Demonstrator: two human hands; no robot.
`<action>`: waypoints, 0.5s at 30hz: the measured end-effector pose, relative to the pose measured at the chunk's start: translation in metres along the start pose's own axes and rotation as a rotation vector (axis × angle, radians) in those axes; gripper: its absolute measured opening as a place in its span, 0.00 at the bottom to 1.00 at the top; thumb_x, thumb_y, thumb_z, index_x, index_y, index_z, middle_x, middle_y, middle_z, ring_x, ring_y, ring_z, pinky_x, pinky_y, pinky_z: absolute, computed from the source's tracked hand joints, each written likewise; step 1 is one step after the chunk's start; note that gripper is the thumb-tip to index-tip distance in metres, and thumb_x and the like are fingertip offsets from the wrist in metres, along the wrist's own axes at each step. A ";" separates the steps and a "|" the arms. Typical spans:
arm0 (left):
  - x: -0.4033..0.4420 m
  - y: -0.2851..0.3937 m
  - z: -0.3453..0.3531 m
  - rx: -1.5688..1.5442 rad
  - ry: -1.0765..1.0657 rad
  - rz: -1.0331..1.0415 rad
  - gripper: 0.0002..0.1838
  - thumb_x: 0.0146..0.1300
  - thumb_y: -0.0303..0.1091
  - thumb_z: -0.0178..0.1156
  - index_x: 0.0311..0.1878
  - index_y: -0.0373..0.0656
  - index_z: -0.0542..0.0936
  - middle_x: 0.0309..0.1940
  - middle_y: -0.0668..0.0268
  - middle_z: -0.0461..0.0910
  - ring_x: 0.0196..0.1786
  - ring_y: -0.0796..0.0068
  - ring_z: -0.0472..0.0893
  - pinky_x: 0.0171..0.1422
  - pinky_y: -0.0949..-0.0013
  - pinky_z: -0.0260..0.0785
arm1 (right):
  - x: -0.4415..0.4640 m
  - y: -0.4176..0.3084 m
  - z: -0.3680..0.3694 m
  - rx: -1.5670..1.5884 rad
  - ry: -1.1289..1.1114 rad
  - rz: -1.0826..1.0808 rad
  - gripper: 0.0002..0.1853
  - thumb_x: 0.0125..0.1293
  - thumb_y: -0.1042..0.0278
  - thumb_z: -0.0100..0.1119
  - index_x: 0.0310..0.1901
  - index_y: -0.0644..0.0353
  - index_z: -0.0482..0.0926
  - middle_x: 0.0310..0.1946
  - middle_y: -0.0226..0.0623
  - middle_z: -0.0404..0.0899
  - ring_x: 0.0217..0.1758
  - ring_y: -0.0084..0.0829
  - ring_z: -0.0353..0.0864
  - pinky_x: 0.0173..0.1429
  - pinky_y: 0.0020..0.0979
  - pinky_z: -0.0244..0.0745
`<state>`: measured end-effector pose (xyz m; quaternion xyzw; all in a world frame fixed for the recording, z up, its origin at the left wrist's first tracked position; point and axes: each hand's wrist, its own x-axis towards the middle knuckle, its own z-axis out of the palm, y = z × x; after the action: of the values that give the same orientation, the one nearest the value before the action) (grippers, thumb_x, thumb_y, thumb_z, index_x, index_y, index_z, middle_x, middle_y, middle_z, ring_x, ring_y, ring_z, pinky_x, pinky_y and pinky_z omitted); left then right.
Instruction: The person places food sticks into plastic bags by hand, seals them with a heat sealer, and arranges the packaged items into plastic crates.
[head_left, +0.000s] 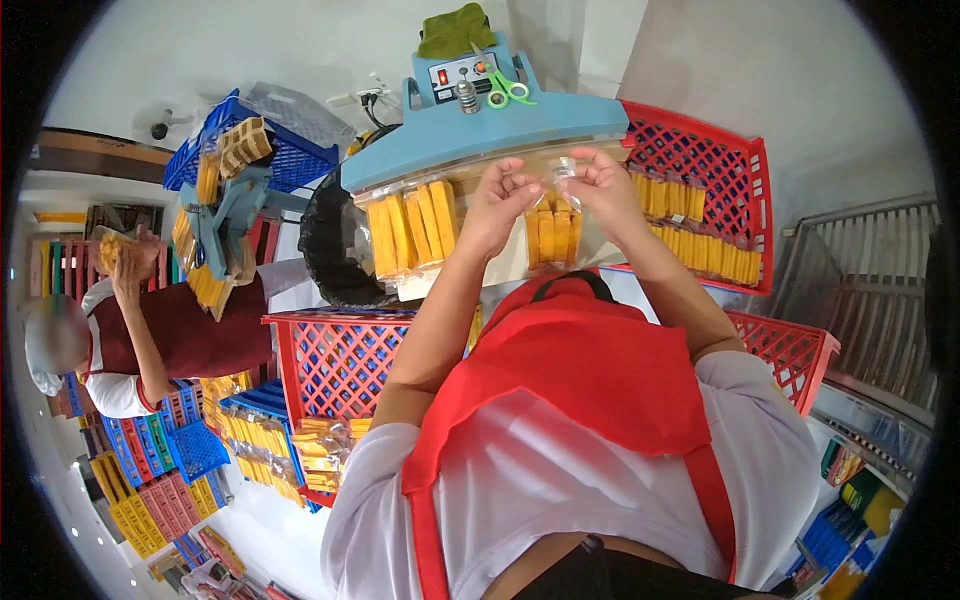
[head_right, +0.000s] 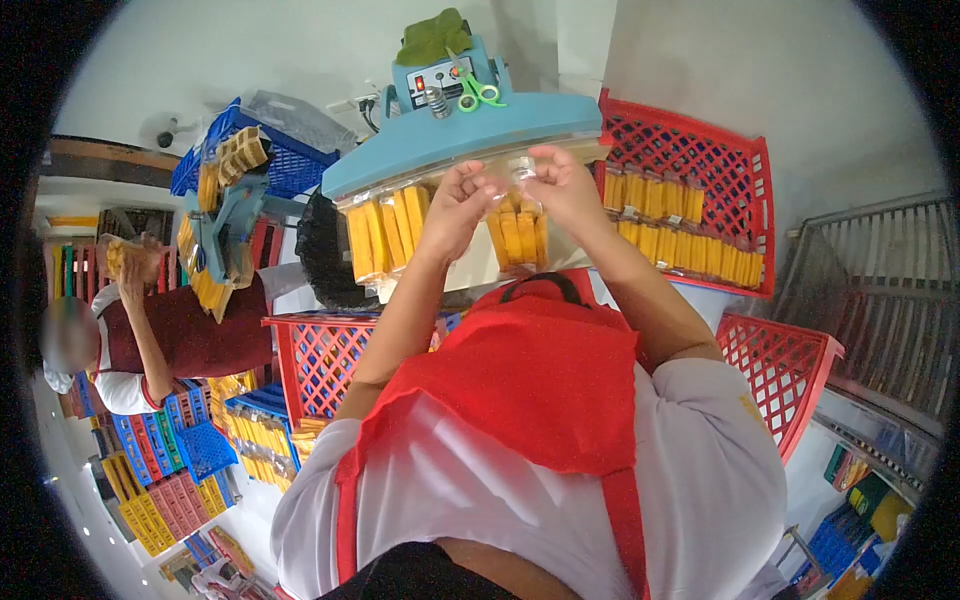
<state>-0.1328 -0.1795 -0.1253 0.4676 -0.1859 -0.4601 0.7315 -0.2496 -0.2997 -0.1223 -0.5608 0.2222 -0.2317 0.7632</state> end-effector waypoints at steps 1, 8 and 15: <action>-0.002 -0.001 0.003 0.168 0.053 0.056 0.08 0.56 0.25 0.54 0.38 0.44 0.66 0.28 0.68 0.74 0.34 0.78 0.76 0.39 0.77 0.69 | 0.000 0.001 0.000 -0.012 -0.009 -0.012 0.19 0.51 0.80 0.55 0.46 0.66 0.65 0.29 0.35 0.76 0.32 0.21 0.74 0.37 0.21 0.69; 0.000 -0.018 -0.011 -0.199 0.085 -0.107 0.06 0.55 0.20 0.52 0.33 0.43 0.71 0.32 0.67 0.75 0.35 0.80 0.74 0.41 0.79 0.65 | 0.003 0.001 -0.011 -0.068 -0.015 0.061 0.17 0.52 0.79 0.55 0.45 0.65 0.66 0.29 0.34 0.76 0.30 0.20 0.74 0.36 0.20 0.67; 0.000 0.020 0.001 0.652 -0.331 0.026 0.12 0.55 0.23 0.51 0.41 0.39 0.78 0.36 0.70 0.77 0.40 0.82 0.72 0.49 0.77 0.62 | 0.004 0.012 -0.015 -0.163 -0.087 -0.021 0.16 0.53 0.77 0.55 0.44 0.64 0.67 0.27 0.33 0.77 0.30 0.17 0.73 0.36 0.19 0.66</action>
<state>-0.1235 -0.1774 -0.1082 0.5930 -0.4448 -0.4368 0.5096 -0.2540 -0.3106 -0.1382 -0.6329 0.2009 -0.1962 0.7215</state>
